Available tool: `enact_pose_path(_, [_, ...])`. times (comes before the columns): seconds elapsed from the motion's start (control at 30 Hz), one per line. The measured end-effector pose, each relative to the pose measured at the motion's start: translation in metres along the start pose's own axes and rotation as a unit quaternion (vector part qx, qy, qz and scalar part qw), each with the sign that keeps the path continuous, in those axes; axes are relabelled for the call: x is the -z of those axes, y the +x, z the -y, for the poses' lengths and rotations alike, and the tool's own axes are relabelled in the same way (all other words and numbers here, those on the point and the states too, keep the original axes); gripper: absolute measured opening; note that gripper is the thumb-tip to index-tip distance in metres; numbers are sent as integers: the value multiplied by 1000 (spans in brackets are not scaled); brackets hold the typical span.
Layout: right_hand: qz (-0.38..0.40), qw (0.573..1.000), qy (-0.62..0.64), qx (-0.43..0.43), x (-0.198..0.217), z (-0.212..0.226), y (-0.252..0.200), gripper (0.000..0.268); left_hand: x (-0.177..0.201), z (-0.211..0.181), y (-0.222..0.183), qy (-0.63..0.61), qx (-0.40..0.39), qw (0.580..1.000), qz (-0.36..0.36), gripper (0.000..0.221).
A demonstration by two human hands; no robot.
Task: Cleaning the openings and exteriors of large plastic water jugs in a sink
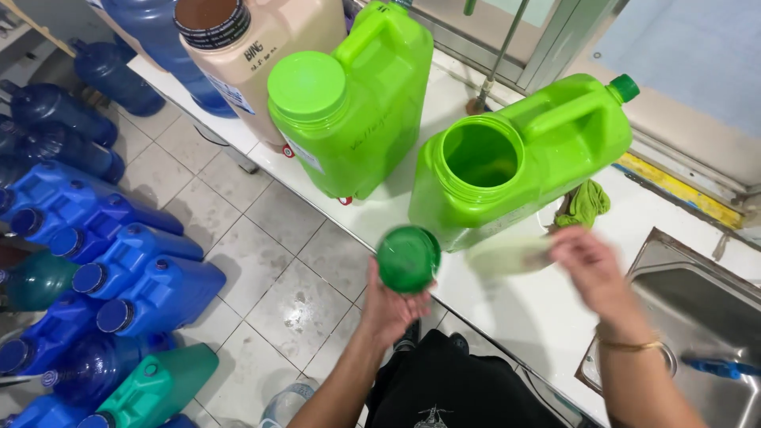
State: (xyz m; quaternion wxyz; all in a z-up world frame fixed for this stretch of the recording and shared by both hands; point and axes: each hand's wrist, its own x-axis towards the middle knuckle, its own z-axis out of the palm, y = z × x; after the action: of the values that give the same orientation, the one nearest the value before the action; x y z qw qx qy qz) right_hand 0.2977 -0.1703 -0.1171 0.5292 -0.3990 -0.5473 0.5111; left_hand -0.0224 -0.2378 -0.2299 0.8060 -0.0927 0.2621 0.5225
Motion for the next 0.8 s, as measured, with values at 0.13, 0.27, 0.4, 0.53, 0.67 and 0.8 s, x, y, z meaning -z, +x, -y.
enact_pose_path(0.13, [22, 963, -195, -186, -15, -109, -38, 19, 55, 58, 57, 217, 195, 956, -15, 116])
enact_pose_path(0.27, [-31, 926, -280, -251, -7, -165, -59, 35, 85, 113, 136, 348, 311, 882, 69, 122])
enact_pose_path(0.4, [-102, 911, -281, -285, 22, -192, -85, 46, 55, 115, 142, 441, 356, 820, 87, 137])
enact_pose_path(0.53, [-251, 868, -327, -278, 90, -254, -123, 39, -39, 73, 79, 669, -168, 715, 111, 56])
enact_pose_path(0.67, [-277, 795, -398, -365, 113, -250, -160, 43, -148, -31, 34, 638, -694, 288, 169, 47])
enact_pose_path(0.8, [-302, 792, -472, -242, 116, -245, -172, 41, -216, -91, 71, 752, -593, 142, 250, 51])
